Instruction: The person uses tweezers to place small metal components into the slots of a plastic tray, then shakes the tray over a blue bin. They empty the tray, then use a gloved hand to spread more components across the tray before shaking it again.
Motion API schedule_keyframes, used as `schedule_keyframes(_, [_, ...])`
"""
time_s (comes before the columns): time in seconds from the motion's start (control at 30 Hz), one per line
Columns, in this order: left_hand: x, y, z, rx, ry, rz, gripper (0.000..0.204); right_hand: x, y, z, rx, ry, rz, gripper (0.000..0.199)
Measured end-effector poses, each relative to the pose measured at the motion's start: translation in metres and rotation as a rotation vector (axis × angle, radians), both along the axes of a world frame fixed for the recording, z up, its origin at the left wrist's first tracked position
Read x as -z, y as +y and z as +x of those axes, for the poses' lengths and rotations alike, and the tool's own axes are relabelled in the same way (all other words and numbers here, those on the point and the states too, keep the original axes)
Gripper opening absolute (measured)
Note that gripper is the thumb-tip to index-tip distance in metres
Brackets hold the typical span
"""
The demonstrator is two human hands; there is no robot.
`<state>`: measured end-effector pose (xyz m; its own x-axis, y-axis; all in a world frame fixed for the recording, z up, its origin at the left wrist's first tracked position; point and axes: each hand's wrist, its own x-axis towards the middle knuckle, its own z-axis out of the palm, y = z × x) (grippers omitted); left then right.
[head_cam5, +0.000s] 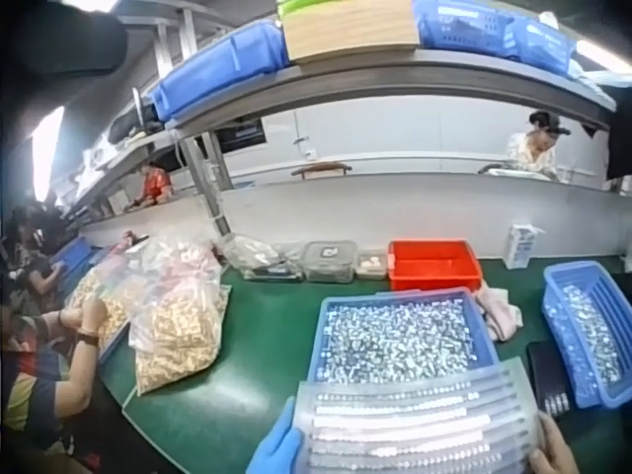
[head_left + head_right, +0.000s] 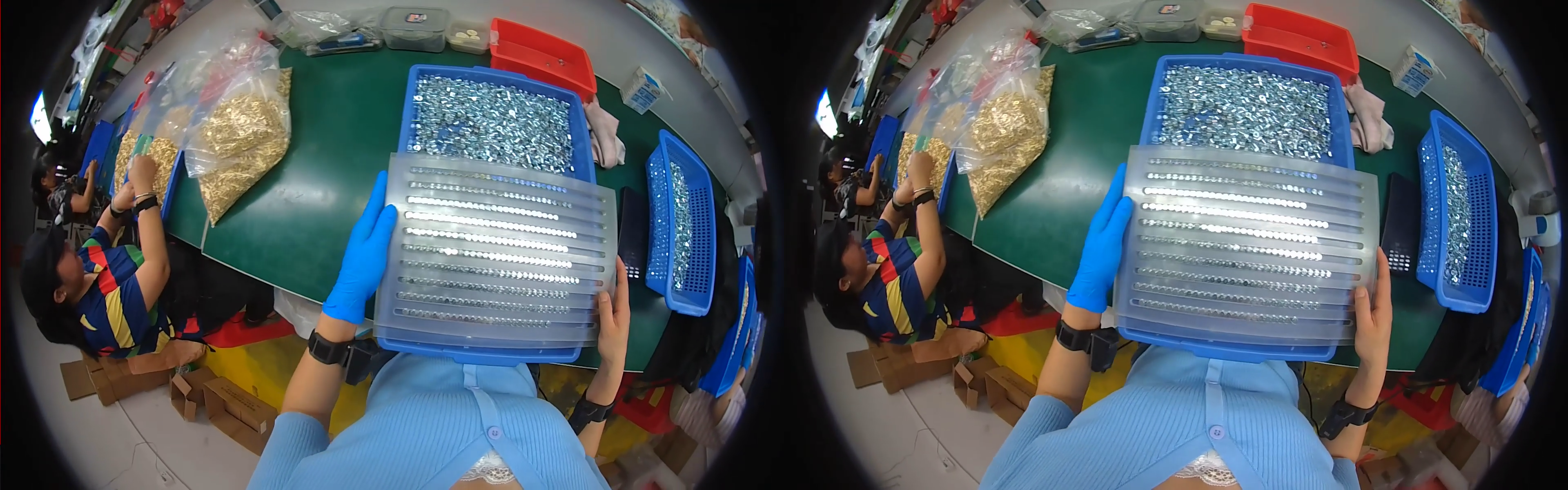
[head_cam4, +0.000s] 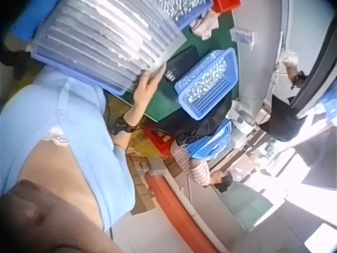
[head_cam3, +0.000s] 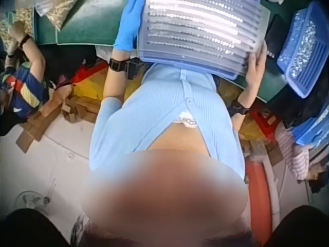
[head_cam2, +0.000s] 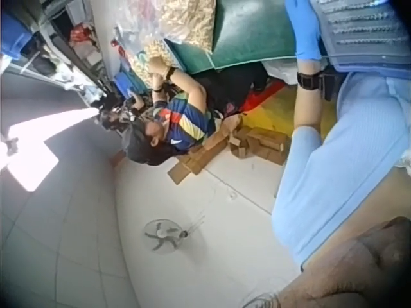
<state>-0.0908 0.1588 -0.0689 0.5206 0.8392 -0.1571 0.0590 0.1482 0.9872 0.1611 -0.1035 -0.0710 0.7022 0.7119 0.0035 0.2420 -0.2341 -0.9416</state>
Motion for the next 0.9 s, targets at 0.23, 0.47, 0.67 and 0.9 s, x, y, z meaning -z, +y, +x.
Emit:
schedule_keyframes(0.23, [0.004,-0.001,-0.001,-0.031,-0.023,-0.012,0.051,-0.005,0.002,0.001,-0.041,0.102,-0.053,0.057])
schedule_keyframes(0.47, [-0.005,-0.006,0.004,-0.037,-0.05,-0.042,0.051,-0.005,0.0,0.004,-0.049,0.164,-0.043,0.058])
schedule_keyframes(0.67, [-0.007,-0.008,0.008,-0.059,-0.047,-0.074,0.05,-0.006,0.0,0.004,-0.074,0.226,-0.005,0.059])
schedule_keyframes(0.9, [-0.001,-0.007,0.005,-0.06,-0.082,-0.113,0.051,-0.004,-0.003,0.007,-0.099,0.245,0.002,0.061])
